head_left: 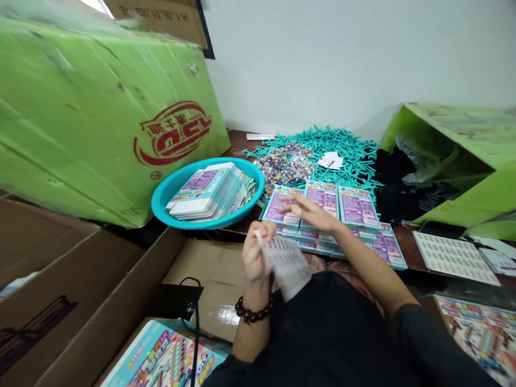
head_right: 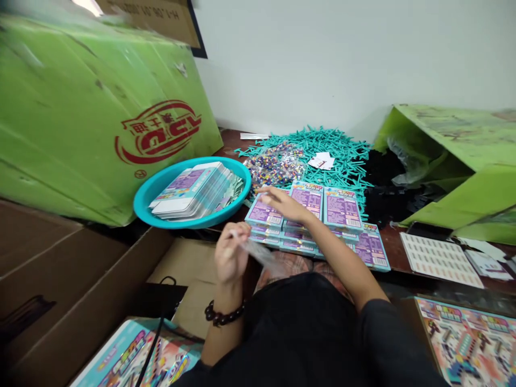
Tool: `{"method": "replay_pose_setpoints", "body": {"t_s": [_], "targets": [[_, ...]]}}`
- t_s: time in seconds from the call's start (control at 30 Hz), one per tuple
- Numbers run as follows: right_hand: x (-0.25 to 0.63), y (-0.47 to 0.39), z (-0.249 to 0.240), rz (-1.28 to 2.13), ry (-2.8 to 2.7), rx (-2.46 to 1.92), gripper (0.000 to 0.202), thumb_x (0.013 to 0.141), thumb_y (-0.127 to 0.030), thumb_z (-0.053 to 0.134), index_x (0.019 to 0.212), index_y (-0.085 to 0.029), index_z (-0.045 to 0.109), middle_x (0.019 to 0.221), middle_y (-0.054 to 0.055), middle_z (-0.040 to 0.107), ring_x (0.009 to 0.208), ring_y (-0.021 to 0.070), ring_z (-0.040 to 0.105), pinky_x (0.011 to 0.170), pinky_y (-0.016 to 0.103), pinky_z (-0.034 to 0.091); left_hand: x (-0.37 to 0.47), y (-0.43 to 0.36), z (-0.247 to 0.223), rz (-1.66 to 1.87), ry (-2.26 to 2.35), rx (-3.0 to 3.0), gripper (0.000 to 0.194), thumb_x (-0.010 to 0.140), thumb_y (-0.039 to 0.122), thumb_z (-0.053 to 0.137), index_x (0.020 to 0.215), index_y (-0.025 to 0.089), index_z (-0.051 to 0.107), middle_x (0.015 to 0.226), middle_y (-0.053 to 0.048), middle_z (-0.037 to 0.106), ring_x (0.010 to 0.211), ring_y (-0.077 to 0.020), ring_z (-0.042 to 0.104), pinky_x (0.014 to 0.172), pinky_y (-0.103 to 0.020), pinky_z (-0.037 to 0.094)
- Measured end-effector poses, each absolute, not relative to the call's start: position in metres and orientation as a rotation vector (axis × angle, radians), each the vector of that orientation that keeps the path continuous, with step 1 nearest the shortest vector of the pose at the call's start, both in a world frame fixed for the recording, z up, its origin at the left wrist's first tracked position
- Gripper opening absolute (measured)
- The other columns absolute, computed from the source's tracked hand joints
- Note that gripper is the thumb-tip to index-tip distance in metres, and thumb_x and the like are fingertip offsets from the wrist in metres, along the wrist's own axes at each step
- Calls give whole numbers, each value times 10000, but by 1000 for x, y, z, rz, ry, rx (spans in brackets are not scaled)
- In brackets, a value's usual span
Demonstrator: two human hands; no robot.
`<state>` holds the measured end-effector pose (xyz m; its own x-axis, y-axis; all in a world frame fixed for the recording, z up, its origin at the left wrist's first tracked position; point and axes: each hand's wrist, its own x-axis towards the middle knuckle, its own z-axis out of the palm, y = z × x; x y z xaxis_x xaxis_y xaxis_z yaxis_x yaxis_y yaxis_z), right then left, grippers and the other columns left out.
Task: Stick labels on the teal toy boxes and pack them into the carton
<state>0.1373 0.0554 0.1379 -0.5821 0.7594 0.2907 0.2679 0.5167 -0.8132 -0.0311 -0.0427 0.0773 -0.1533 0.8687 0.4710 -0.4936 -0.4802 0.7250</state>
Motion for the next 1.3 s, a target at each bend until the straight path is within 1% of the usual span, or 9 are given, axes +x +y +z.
{"method": "replay_pose_setpoints", "body": {"t_s": [0.1, 0.2, 0.37, 0.43, 0.57, 0.67, 0.97, 1.17, 1.3], "targets": [[151, -25, 116, 1388, -1916, -688, 646, 874, -576, 688, 1379, -237, 472, 1185, 87, 695, 1105, 222, 663, 974, 395, 505, -20, -38, 92, 1882, 143, 853, 492, 800, 478, 739, 672, 205, 350, 595, 55, 270, 577, -119, 306, 673, -247, 424], [161, -76, 95, 1296, -1724, -879, 600, 693, -427, 885, 1174, -238, 580, 1060, 36, 711, 997, 206, 677, 886, 339, 518, 2, -37, 99, 1890, 180, 807, 606, 826, 539, 670, 671, 207, 187, 583, 63, 125, 536, -123, 180, 606, -250, 414], [198, -95, 95, 1037, -1580, -1096, 156, 810, -343, 752, 885, -233, 670, 829, 8, 722, 800, 190, 687, 760, 318, 518, 13, -57, 103, 1532, 465, 989, 629, 930, 767, 160, 755, 243, 463, 660, -15, 431, 675, -187, 503, 778, -402, 518], [220, -98, 100, 926, -1629, -1130, 91, 846, -325, 714, 877, -241, 706, 858, 21, 745, 830, 202, 698, 778, 329, 522, 4, -63, 105, 1384, 520, 1113, 784, 851, 880, 230, 1009, 225, 630, 836, -94, 630, 816, -243, 625, 782, -427, 539], [253, -108, 104, 736, -1724, -1176, 100, 892, -315, 664, 886, -250, 739, 888, 40, 764, 868, 224, 699, 808, 357, 527, -4, -69, 108, 1072, 816, 1353, 622, 768, 559, 787, 1240, 168, 684, 1027, -140, 749, 860, -262, 702, 728, -350, 561], [269, -115, 103, 673, -1762, -1190, 100, 882, -291, 671, 933, -270, 754, 874, 39, 767, 976, 255, 695, 890, 394, 519, 5, -73, 110, 1140, 972, 1487, 353, 828, 465, 766, 974, 145, 783, 870, -99, 767, 731, -196, 684, 645, -269, 533], [313, -123, 95, 829, -1465, -1212, 163, 790, -317, 769, 926, -229, 763, 933, 55, 775, 893, 234, 735, 788, 339, 580, -10, -59, 94, 1428, 1261, 1529, 371, 820, 512, 754, 776, 144, 722, 675, -28, 688, 617, -156, 615, 554, -229, 474], [283, -115, 92, 841, -1312, -1154, 136, 767, -296, 779, 877, -229, 737, 808, 27, 754, 773, 197, 729, 714, 315, 585, 8, -64, 98, 1807, 1548, 2180, 413, 935, 331, 658, 1311, 162, 635, 1259, -154, 695, 1162, -292, 632, 1036, -441, 450], [264, -115, 90, 829, -1407, -1108, 119, 817, -286, 751, 923, -236, 731, 843, 21, 755, 808, 192, 731, 743, 313, 586, 49, -81, 105, 1368, 1115, 2784, 375, 985, 204, 564, 1360, 199, 582, 1303, -112, 683, 1364, -308, 482, 1154, -491, 306]]}}
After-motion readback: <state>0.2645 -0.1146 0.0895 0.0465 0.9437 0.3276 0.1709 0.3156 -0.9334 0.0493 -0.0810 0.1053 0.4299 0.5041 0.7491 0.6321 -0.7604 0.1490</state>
